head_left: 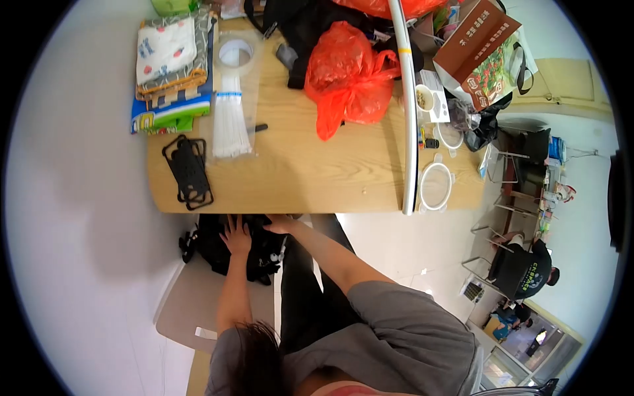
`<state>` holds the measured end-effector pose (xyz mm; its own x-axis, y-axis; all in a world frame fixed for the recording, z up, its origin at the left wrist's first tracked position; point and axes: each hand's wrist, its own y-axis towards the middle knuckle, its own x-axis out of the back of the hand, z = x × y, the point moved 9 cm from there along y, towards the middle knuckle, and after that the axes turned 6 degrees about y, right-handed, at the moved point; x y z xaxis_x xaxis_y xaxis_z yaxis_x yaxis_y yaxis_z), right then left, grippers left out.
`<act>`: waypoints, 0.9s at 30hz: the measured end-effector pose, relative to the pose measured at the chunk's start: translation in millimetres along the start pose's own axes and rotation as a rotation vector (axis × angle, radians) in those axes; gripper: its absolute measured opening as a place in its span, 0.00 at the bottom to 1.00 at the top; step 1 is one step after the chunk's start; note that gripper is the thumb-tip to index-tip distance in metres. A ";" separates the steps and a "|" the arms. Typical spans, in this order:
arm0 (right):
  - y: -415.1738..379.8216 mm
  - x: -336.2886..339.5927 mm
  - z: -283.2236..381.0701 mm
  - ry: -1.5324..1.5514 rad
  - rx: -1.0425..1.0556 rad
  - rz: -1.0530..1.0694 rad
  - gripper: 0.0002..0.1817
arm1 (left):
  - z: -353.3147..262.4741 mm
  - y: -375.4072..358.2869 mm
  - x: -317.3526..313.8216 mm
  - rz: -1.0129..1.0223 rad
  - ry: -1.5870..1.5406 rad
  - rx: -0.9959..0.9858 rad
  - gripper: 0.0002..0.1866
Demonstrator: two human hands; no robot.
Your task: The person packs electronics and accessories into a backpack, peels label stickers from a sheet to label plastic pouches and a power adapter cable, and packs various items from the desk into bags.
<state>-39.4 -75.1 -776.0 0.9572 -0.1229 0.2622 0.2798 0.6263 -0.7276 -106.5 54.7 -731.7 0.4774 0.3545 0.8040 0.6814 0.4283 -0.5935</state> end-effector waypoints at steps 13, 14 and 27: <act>-223.9 388.5 152.5 0.683 0.358 0.158 0.16 | -130.1 -97.7 261.6 -0.717 -0.788 0.050 0.08; -222.2 470.2 144.6 0.796 0.333 -0.373 0.13 | -143.2 -75.7 276.6 -0.751 -0.873 0.001 0.08; -188.3 673.8 160.4 1.624 0.617 -0.324 0.12 | -337.1 124.3 448.4 -0.334 -1.286 -0.274 0.17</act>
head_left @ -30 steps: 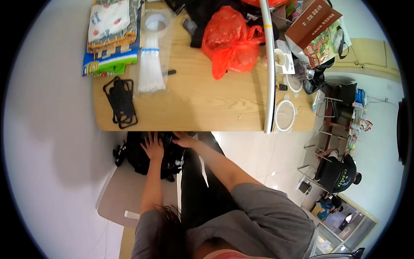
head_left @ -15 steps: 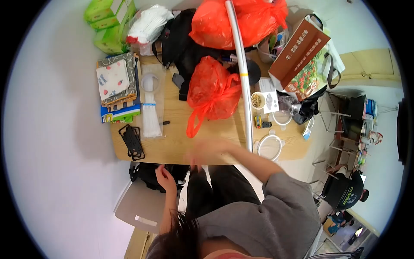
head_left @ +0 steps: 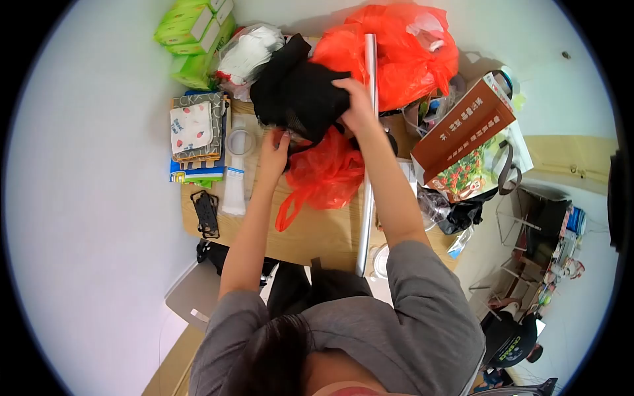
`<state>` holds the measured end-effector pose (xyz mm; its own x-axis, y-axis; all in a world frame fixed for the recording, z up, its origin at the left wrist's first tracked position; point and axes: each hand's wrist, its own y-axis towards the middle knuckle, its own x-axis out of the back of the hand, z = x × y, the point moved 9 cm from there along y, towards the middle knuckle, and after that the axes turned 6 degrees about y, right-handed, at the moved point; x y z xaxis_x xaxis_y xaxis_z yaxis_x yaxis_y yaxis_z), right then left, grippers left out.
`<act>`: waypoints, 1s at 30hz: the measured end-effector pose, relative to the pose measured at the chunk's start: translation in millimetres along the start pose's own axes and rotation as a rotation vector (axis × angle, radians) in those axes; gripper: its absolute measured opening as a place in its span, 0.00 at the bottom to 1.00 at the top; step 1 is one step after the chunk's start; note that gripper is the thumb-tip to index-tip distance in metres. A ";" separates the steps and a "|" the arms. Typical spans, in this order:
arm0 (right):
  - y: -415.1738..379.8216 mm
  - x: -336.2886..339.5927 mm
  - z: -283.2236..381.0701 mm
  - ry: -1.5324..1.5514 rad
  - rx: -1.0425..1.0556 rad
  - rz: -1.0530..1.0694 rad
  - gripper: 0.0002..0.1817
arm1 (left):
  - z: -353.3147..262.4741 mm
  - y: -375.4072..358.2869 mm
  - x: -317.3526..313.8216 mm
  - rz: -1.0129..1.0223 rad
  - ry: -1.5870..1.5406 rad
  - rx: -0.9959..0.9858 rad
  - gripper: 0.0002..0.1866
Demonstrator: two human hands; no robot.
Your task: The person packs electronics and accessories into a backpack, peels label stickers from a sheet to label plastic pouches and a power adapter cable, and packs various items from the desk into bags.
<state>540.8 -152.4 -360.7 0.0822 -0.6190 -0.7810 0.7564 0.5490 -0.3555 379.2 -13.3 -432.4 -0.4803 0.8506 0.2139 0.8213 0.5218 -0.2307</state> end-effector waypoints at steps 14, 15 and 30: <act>-229.5 36.9 -74.7 0.052 -0.267 0.178 0.33 | -131.3 -113.5 -13.2 0.830 -1.257 0.046 0.54; -239.2 45.0 -77.6 -0.001 -0.237 0.094 0.29 | -135.0 -121.8 0.8 0.721 -1.156 0.022 0.52; -371.3 -89.5 -167.6 -1.738 0.583 0.618 0.06 | -83.6 -220.3 126.1 0.283 -0.735 0.082 0.19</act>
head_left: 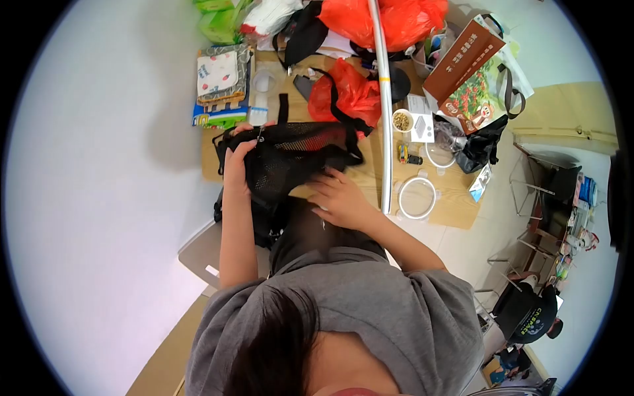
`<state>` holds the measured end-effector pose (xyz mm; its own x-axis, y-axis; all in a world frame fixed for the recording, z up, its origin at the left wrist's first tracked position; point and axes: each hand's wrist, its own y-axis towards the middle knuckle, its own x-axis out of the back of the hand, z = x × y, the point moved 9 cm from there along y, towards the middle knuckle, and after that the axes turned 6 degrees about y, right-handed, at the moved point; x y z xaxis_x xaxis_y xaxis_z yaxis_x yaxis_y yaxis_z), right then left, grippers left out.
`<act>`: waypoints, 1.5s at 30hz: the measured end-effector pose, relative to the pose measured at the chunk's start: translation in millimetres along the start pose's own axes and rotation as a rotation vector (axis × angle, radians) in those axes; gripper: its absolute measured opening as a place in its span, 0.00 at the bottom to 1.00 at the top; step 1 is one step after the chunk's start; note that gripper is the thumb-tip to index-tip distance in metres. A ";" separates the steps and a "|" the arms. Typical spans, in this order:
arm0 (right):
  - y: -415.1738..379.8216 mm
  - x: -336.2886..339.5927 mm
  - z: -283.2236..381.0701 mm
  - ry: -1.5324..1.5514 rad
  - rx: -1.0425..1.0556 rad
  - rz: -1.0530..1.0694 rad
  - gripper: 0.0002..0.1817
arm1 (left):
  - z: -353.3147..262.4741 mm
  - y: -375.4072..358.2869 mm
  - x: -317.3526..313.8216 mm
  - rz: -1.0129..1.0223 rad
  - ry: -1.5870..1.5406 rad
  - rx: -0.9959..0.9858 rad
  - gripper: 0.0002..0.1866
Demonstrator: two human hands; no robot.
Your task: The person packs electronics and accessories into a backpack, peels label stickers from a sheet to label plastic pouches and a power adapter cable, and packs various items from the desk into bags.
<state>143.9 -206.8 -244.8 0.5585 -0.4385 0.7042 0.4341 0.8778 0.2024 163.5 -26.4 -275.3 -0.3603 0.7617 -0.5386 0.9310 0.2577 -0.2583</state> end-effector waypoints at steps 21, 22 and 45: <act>4.8 -54.8 -33.8 1.445 -0.567 -0.610 0.04 | -38.8 -109.6 -23.0 -0.296 0.729 -0.610 0.18; -1.1 -52.1 -41.6 1.390 -0.564 -0.611 0.05 | -45.4 -110.6 -16.9 -0.299 0.574 -0.615 0.20; 10.4 -17.6 -27.8 0.819 -0.601 -0.265 0.06 | -35.4 -130.4 9.1 -0.427 1.596 0.284 0.27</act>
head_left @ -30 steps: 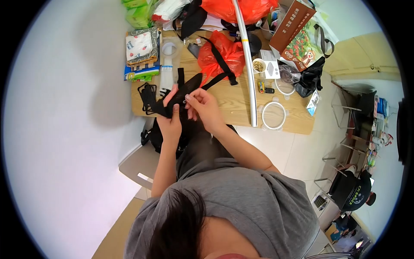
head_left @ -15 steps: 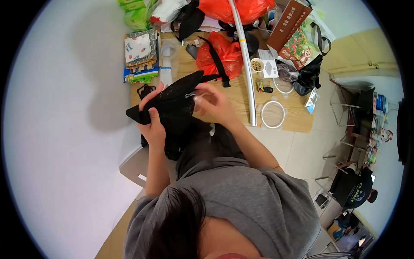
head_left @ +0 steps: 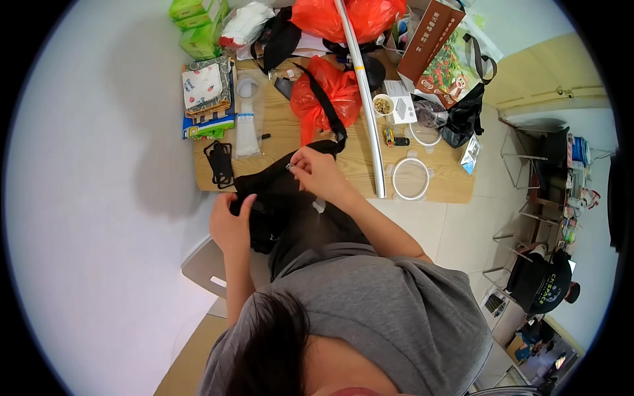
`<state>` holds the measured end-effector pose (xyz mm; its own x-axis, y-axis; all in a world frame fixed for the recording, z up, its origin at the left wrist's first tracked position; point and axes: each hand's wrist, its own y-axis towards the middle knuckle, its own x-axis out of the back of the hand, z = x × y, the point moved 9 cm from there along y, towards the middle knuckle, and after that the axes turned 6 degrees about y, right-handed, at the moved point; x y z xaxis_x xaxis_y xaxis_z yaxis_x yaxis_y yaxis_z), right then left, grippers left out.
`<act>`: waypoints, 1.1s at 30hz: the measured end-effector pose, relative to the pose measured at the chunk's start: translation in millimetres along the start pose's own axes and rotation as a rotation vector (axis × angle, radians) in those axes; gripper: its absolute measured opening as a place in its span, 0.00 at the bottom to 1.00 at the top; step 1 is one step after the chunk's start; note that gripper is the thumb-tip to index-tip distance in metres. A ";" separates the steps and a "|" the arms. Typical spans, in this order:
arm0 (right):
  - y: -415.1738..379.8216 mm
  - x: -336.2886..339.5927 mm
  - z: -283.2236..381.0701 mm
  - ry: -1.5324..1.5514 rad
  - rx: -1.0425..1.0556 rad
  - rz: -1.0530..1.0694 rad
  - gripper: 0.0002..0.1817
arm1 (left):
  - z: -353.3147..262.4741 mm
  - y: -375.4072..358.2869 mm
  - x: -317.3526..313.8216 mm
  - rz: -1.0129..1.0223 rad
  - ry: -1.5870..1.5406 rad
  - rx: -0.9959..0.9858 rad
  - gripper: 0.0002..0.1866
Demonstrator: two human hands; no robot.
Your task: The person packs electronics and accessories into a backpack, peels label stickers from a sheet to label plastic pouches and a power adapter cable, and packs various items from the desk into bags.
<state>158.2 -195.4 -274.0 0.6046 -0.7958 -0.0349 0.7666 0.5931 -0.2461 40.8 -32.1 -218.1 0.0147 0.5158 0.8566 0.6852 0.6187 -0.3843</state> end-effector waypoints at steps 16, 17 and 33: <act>31.7 35.1 -70.6 -0.069 -0.137 0.496 0.13 | -28.0 -71.0 49.2 -0.404 0.102 -1.180 0.05; 23.2 8.4 -68.1 -0.108 -0.127 0.586 0.17 | -11.2 -66.4 65.2 -0.444 0.064 -1.077 0.05; -69.7 -310.7 35.2 0.497 0.150 0.946 0.12 | 279.2 -109.9 153.9 -0.627 -0.479 0.038 0.15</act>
<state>-75.4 14.8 -211.9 0.8358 0.0534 -0.5464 0.0732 0.9755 0.2072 -235.6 144.8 -140.2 -0.6874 0.2583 0.6788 0.4368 0.8938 0.1022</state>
